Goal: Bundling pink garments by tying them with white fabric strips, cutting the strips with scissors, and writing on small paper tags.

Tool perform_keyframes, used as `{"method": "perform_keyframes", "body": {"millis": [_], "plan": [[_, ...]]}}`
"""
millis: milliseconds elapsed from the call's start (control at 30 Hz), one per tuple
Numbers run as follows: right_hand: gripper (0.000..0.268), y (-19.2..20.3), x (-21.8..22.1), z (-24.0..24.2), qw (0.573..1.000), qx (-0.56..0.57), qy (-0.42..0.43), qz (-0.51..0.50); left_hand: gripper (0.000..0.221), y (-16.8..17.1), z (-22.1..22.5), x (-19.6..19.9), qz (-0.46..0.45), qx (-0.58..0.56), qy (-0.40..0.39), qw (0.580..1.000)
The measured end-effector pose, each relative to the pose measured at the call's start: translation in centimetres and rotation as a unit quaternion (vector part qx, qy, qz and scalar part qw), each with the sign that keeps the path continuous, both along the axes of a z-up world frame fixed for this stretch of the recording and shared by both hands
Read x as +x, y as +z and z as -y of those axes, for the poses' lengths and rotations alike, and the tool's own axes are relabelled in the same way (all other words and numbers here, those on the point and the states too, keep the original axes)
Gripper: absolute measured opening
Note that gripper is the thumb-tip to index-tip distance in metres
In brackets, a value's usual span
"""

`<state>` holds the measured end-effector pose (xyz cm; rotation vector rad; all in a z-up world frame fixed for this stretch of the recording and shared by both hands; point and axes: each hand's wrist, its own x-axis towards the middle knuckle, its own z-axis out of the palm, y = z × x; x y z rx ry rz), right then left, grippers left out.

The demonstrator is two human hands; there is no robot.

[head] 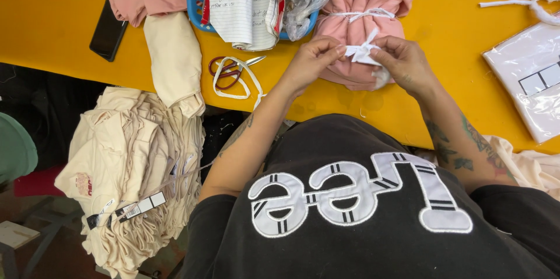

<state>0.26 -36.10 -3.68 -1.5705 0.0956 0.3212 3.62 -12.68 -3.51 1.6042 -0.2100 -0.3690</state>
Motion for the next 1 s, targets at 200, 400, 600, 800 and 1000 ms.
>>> {"method": "perform_keyframes", "body": {"millis": [200,400,600,800,1000], "plan": [[0.014,-1.0,-0.6,0.0,0.994,-0.098,0.041,0.022,0.022,-0.7,2.6,1.3,-0.155,-0.2,0.045,0.966],[0.027,2.1,1.2,0.2,0.958,-0.251,-0.041,0.13,0.009,-1.6,2.6,3.8,-0.078,-0.098,0.044,0.991],[0.03,1.6,4.7,-0.4,0.869,-0.383,-0.037,0.31,0.016,-0.3,3.7,5.7,0.122,0.18,0.047,0.975],[0.011,-1.9,7.2,-0.9,0.826,-0.428,-0.014,0.368,0.009,-1.3,5.0,7.8,0.255,0.31,0.009,0.916],[0.008,-2.7,7.3,-0.7,0.849,-0.38,-0.026,0.366,0.018,-2.2,4.8,8.3,0.305,0.382,-0.058,0.871]]}}
